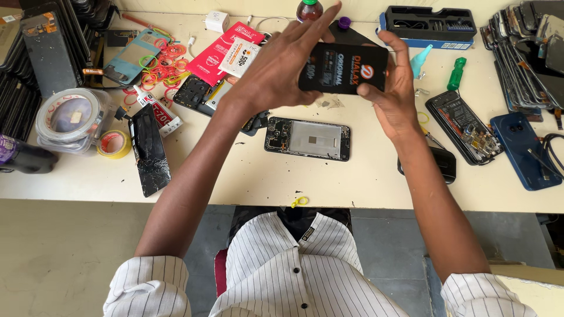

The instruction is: The person places a battery into a mobile phone, connects the internal ribbon cables by hand, and places the phone's back cover onto the device.

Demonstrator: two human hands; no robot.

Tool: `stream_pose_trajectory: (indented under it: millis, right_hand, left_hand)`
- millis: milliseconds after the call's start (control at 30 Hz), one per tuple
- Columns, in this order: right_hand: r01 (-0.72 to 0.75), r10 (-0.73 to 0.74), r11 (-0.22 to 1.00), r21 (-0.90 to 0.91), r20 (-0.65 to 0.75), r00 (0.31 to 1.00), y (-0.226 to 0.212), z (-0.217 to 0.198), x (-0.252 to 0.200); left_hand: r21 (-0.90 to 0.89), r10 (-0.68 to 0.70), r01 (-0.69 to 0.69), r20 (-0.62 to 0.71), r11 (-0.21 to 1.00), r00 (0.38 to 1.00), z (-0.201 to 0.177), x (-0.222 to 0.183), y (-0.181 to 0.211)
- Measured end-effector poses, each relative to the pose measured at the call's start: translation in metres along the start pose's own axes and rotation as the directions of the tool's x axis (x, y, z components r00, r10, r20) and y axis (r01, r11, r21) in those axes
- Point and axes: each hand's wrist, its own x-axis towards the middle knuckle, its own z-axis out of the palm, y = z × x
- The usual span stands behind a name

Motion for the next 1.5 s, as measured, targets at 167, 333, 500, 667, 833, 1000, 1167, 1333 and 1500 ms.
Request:
stream_pose_trajectory:
  millis: [167, 333, 500, 667, 833, 1000, 1167, 1333, 1500]
  right_hand:
    - [-0.262, 0.180, 0.897, 0.357, 0.248, 0.952, -0.027, 0.004, -0.011]
    - [-0.268, 0.218, 0.850, 0.453, 0.161, 0.963, -0.025, -0.007, -0.017]
    - [-0.287, 0.271, 0.817, 0.500, 0.107, 0.957, -0.022, -0.011, -0.015]
    - [-0.312, 0.331, 0.819, 0.482, 0.048, 0.943, -0.019, -0.007, -0.017]
    - [-0.292, 0.298, 0.790, 0.539, 0.079, 0.951, -0.010, -0.007, -0.017]
    - [-0.286, 0.208, 0.779, 0.558, 0.199, 0.957, -0.007, -0.009, -0.016]
    - [-0.215, 0.141, 0.874, 0.435, 0.196, 0.970, -0.010, -0.006, -0.012]
    - [-0.084, -0.003, 0.936, 0.343, 0.244, 0.970, -0.011, -0.008, 0.002]
    - [-0.002, -0.072, 0.938, 0.346, 0.201, 0.977, -0.009, -0.004, 0.003]
  left_hand:
    - [-0.134, 0.029, -0.034, -0.035, 0.990, 0.999, 0.007, -0.004, 0.022]
    - [-0.258, 0.113, -0.153, -0.164, 0.954, 0.980, 0.008, -0.023, 0.016]
    - [-0.402, -0.167, 0.156, 0.007, 0.902, 0.986, 0.015, -0.035, -0.012]
    - [-0.377, -0.162, 0.151, 0.003, 0.914, 0.987, 0.021, -0.036, -0.014]
    - [-0.364, -0.155, 0.120, -0.069, 0.924, 0.986, 0.034, -0.029, -0.017]
    - [-0.537, -0.231, 0.187, -0.015, 0.822, 0.973, 0.037, -0.036, -0.019]
    - [-0.718, -0.304, 0.283, 0.104, 0.635, 0.947, 0.037, -0.041, -0.020]
    - [-0.909, -0.308, 0.273, 0.174, 0.315, 0.935, 0.036, -0.045, -0.018]
    - [-0.874, -0.262, 0.273, 0.175, 0.403, 0.949, 0.031, -0.046, -0.017]
